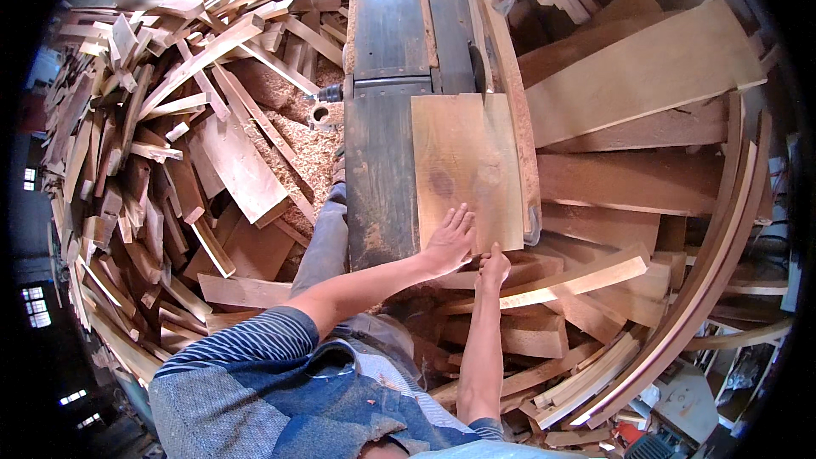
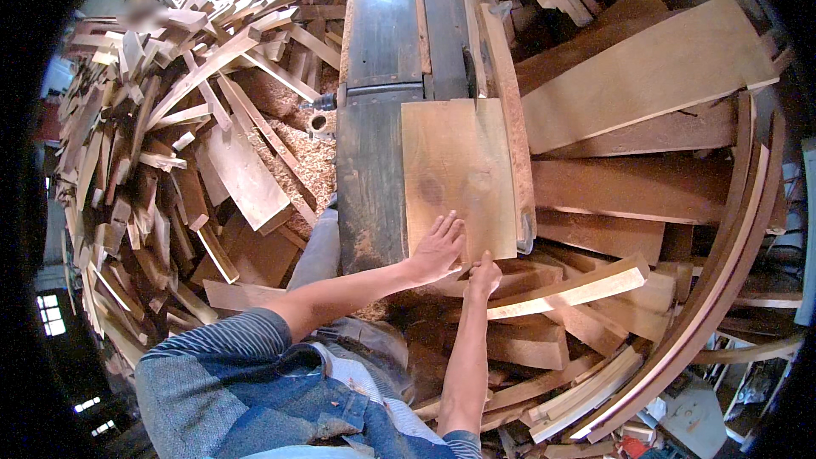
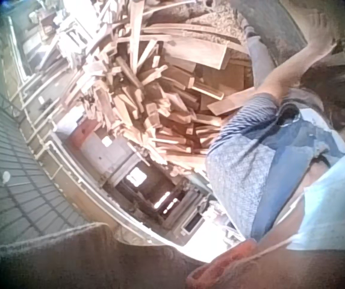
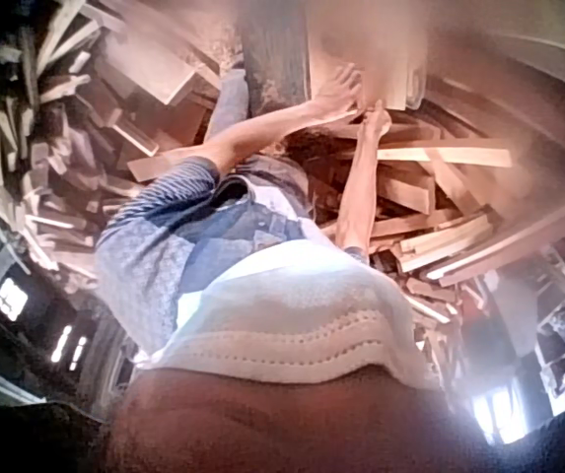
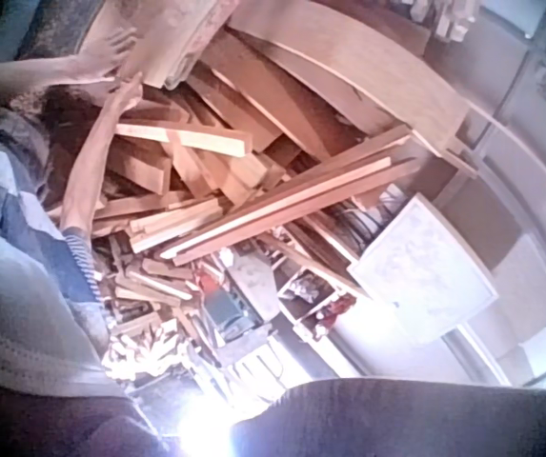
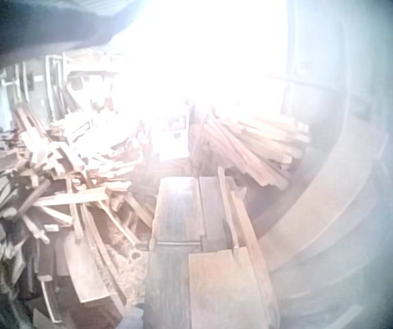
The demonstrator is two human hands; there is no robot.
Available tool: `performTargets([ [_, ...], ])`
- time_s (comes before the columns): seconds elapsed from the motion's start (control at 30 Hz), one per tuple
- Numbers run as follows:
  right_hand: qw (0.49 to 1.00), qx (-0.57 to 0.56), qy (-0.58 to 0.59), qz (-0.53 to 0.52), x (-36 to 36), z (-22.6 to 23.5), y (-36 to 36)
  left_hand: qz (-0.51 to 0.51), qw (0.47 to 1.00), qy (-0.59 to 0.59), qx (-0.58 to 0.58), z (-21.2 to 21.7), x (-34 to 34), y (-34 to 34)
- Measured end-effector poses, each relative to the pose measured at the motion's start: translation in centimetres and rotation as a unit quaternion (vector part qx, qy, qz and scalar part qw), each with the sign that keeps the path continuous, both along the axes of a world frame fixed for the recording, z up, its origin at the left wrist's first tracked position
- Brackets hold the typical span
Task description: The person selects a piece of wood from a pile, measures it with a tape measure, and then cuts it using a table saw.
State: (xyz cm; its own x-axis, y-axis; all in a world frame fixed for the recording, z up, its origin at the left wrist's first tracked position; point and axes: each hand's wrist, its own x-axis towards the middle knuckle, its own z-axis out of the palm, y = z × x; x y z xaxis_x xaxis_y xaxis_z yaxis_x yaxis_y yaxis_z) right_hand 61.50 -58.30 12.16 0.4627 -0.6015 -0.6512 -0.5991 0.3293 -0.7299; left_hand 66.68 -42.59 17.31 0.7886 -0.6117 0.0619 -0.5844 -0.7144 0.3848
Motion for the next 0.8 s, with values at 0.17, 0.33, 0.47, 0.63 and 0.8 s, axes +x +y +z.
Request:
performTargets([
  [0.17,1.0,0.004,0.005,-0.01,0.3,-0.7,0.0,-0.012,1.0,-0.008,0.025,0.1,0.8,-0.8],
  [0.33,1.0,0.004,0.003,-0.001,1.2,-0.4,0.5,-0.004,0.999,-0.05,0.011,-0.6,1.4,-0.7],
  [0.47,1.0,0.018,0.015,0.006,1.8,-0.1,0.3,-0.014,0.998,-0.034,0.048,-0.1,2.1,-0.8],
  [0.63,0.999,0.023,0.021,0.028,2.6,0.6,0.3,-0.023,0.997,-0.01,0.069,0.6,3.0,-0.6],
  [0.8,0.999,0.01,0.023,0.039,3.4,-0.1,0.2,-0.023,0.995,-0.026,0.093,0.8,3.7,-0.6],
])
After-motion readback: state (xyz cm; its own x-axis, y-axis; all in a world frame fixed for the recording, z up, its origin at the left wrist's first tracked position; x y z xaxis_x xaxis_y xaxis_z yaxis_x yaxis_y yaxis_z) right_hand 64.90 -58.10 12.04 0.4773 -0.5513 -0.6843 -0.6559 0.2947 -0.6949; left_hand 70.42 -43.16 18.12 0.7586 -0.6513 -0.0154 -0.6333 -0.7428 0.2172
